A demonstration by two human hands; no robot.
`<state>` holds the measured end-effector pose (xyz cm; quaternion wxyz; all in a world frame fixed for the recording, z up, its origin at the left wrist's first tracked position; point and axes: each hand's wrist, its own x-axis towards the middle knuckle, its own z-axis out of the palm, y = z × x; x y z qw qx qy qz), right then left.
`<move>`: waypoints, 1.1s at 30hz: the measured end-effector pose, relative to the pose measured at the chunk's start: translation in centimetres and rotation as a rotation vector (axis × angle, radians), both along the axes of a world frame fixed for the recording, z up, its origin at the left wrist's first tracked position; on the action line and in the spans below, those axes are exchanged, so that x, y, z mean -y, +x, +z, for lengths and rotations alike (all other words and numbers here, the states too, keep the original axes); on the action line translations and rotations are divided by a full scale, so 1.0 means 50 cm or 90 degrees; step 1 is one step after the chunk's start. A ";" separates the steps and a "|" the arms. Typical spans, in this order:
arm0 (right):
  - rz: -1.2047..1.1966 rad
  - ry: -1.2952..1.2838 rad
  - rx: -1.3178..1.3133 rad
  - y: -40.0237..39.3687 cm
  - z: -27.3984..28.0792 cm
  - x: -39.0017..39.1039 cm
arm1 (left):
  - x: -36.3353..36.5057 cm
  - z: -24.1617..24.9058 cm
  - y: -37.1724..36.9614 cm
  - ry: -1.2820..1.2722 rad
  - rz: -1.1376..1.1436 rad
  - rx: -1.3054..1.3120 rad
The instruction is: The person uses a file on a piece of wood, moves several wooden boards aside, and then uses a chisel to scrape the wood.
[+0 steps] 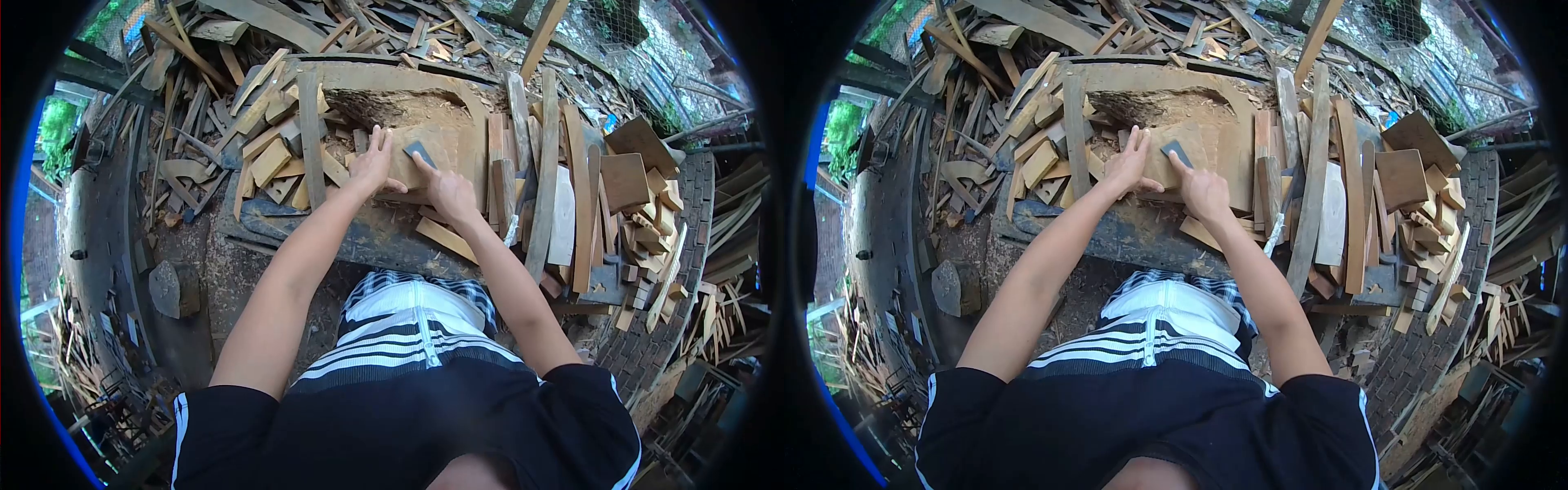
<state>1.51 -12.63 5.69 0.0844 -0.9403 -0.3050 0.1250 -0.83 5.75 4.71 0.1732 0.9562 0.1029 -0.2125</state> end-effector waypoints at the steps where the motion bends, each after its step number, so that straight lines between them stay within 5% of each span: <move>1: -0.004 0.031 0.019 0.016 -0.010 -0.015 | 0.001 0.014 0.002 0.006 0.008 -0.034; 11: 0.007 -0.013 -0.039 -0.038 -0.003 0.041 | -0.013 -0.069 -0.006 -0.034 0.015 0.078; 16: -0.010 0.080 0.093 0.021 -0.069 -0.028 | -0.012 -0.056 -0.005 -0.013 -0.001 0.058; 33: 0.023 -0.002 0.028 -0.044 0.011 0.021 | -0.004 0.000 0.003 0.015 0.029 -0.021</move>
